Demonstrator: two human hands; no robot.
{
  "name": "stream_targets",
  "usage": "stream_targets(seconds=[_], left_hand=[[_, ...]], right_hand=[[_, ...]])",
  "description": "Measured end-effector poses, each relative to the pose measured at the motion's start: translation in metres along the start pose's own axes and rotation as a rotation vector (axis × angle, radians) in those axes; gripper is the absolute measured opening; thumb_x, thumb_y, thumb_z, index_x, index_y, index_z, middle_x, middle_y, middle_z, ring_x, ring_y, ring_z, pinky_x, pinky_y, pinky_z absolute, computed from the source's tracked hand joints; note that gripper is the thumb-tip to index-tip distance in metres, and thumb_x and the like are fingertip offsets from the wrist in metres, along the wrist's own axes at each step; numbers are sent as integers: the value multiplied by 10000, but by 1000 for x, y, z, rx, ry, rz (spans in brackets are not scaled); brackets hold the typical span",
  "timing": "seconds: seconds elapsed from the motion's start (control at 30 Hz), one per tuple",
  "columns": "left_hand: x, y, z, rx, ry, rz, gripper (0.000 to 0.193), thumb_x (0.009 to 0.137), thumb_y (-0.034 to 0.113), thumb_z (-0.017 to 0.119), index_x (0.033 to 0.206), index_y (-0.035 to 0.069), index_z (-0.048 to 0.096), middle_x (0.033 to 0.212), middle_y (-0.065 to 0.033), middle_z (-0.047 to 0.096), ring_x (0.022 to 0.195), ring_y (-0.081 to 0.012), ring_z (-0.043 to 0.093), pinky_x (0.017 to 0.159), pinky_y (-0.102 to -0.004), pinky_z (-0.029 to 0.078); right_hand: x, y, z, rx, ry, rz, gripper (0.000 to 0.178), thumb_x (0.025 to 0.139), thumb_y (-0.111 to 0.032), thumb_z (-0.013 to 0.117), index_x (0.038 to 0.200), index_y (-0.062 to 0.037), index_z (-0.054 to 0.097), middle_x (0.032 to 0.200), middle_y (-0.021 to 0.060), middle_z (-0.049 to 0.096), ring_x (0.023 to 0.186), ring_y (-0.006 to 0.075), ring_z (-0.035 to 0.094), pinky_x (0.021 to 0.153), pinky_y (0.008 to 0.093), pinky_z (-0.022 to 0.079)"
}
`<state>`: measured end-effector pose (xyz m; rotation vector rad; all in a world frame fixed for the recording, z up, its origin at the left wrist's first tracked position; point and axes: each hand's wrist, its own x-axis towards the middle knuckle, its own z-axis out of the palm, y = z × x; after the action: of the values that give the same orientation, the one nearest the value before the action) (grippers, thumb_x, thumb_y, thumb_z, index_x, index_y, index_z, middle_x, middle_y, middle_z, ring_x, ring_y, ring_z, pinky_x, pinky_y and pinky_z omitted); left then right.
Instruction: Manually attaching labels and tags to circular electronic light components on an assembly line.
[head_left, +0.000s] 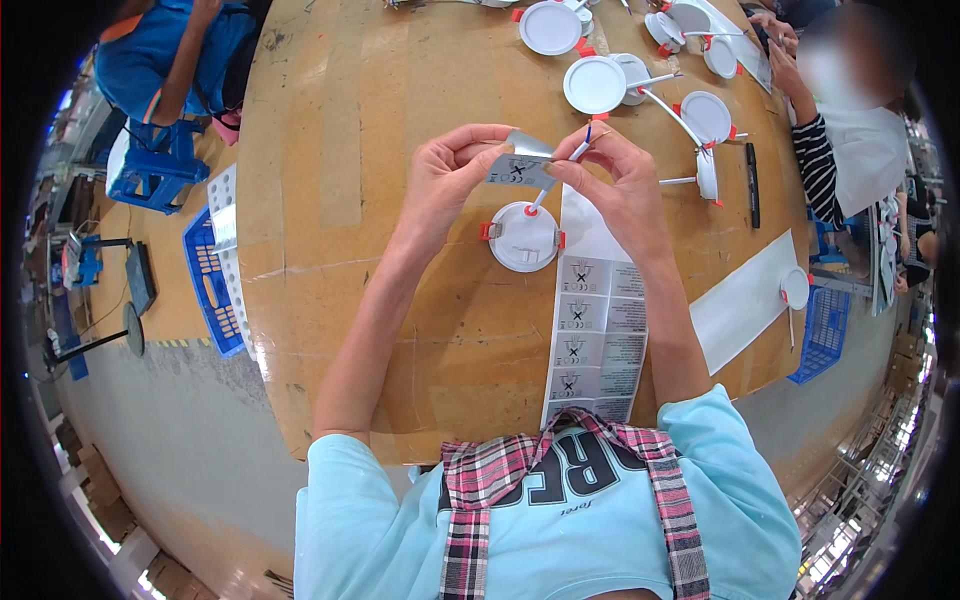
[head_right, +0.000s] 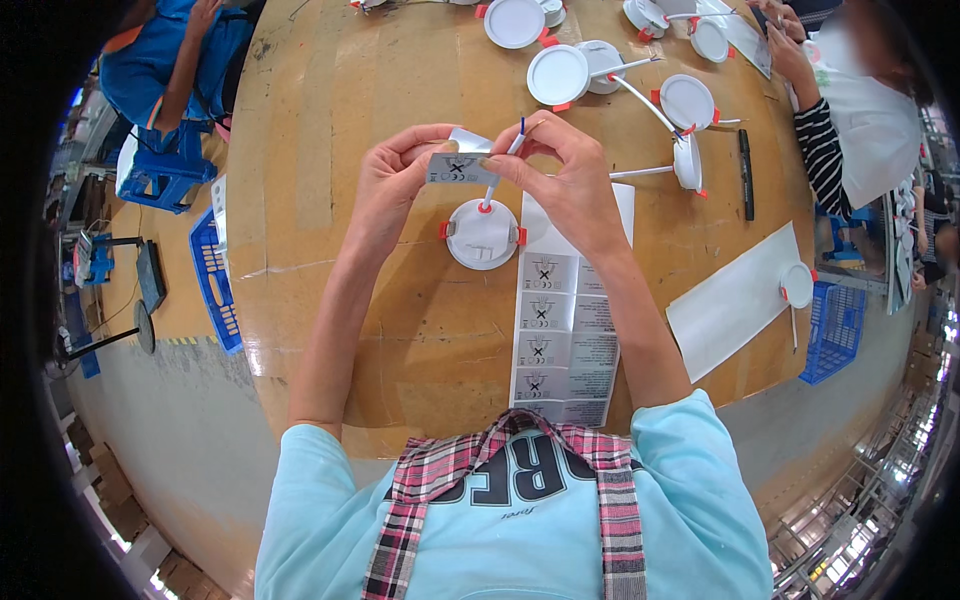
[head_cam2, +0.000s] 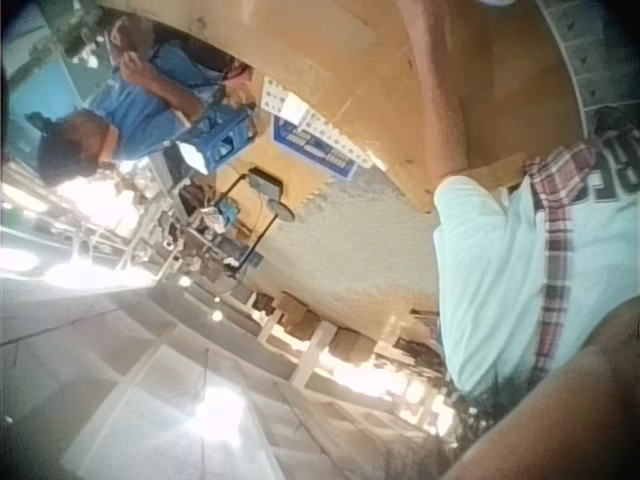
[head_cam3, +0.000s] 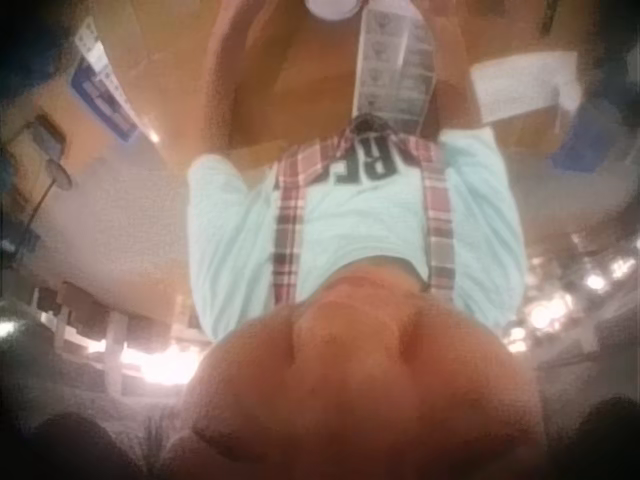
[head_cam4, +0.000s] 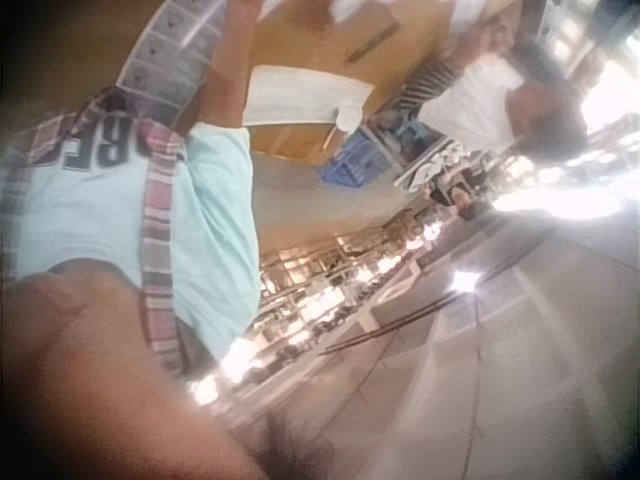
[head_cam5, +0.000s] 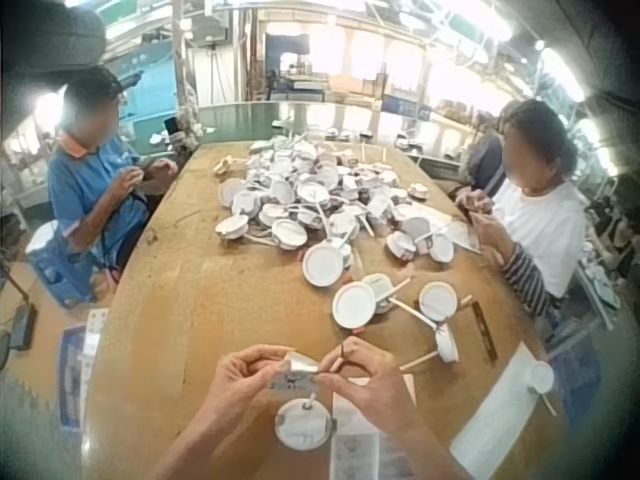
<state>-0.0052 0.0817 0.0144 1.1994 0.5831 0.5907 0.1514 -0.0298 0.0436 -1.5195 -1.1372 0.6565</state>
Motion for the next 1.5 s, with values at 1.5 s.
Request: stream_targets(seconds=[1.5], left_hand=[[-4, 1, -6, 150, 87, 191, 154, 891, 93, 612, 1000, -11, 646, 903, -60, 685, 807, -84, 633, 740, -232, 499]], right_hand=[[-4, 3, 10, 56, 2, -45, 111, 795, -43, 697, 868, -9, 620, 824, 16, 623, 720, 101, 585, 740, 273, 522]])
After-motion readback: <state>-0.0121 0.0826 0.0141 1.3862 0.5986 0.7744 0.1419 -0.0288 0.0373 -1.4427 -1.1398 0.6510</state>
